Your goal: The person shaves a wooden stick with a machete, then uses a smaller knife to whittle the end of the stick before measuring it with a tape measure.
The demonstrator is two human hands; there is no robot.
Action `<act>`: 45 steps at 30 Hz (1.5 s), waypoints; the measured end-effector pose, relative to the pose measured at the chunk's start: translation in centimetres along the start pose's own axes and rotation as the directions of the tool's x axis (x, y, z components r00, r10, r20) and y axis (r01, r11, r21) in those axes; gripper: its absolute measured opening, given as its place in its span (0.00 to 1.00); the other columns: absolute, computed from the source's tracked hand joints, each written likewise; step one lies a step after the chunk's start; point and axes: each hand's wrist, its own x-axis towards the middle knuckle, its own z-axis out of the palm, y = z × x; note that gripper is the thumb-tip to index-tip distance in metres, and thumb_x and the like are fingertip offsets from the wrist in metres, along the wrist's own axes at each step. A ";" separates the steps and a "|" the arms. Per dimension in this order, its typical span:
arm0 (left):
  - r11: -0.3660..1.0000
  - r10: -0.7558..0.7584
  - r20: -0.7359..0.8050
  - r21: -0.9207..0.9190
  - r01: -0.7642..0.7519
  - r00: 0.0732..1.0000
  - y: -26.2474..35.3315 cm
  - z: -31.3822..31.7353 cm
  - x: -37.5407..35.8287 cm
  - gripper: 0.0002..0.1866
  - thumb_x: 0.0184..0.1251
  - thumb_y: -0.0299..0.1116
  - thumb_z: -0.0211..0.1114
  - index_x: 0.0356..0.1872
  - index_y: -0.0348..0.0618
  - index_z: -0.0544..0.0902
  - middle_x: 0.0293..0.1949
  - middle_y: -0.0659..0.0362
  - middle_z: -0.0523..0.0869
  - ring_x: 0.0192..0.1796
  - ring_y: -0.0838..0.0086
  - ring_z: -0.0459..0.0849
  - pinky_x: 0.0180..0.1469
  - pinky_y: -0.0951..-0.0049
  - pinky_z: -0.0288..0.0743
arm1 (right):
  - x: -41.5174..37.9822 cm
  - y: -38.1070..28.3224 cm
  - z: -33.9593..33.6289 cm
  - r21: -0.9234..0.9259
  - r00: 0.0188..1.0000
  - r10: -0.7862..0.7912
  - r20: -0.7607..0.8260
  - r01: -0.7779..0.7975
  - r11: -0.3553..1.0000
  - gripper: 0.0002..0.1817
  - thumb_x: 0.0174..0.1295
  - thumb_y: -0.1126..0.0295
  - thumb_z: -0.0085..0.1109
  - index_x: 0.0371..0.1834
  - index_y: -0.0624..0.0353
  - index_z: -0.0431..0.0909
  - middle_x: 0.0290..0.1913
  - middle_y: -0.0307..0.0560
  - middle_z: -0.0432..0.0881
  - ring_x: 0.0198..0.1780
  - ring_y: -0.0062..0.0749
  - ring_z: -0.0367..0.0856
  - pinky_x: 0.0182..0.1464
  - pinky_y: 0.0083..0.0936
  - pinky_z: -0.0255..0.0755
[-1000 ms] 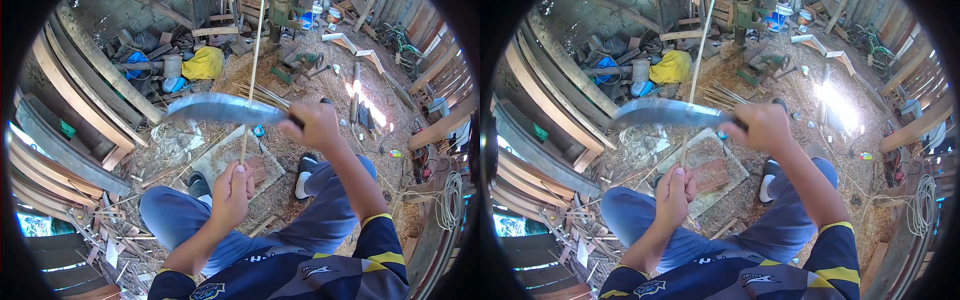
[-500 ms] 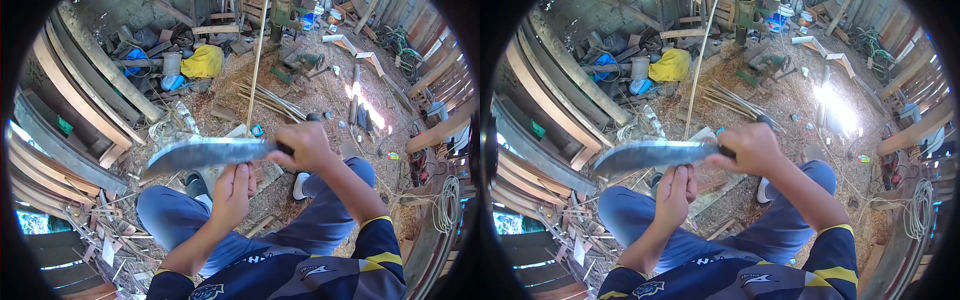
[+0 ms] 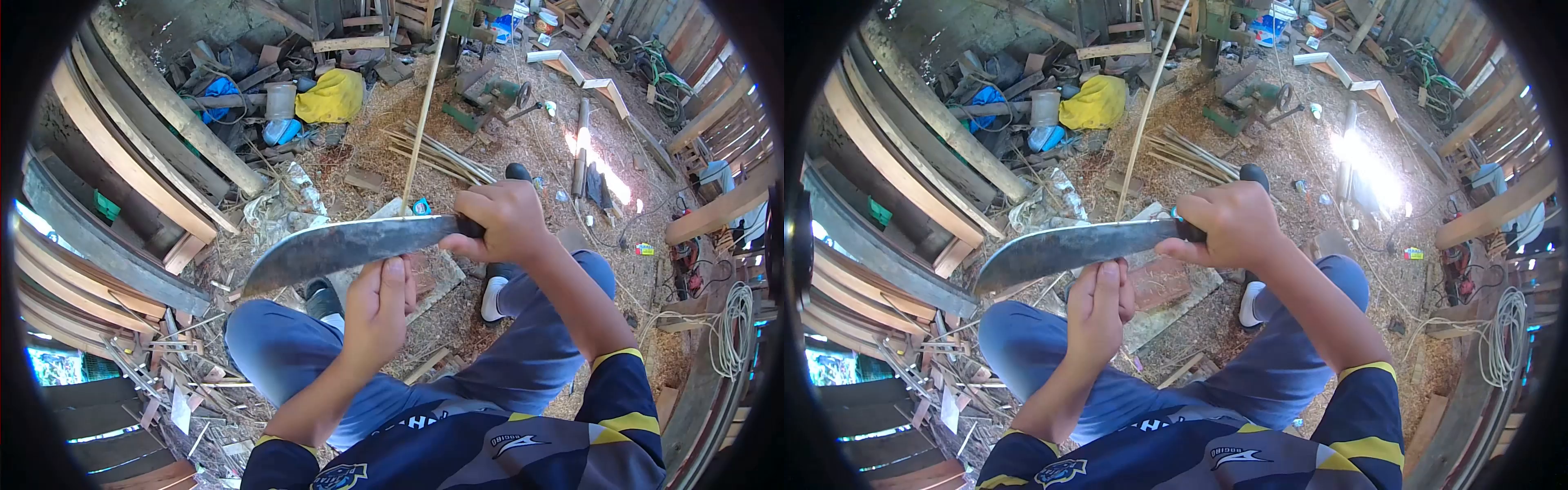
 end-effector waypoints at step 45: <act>0.997 0.042 0.115 0.062 -0.050 0.992 -0.8 -0.2 -1.4 0.12 0.90 0.34 0.46 0.48 0.38 0.75 0.26 0.68 0.71 0.24 0.88 0.67 0.27 0.81 0.63 | -0.6 -1.1 -1.4 0.027 0.999 0.020 -0.031 -0.019 0.999 0.25 0.64 0.41 0.68 0.24 0.50 0.77 0.19 0.41 0.76 0.20 0.42 0.80 0.25 0.38 0.72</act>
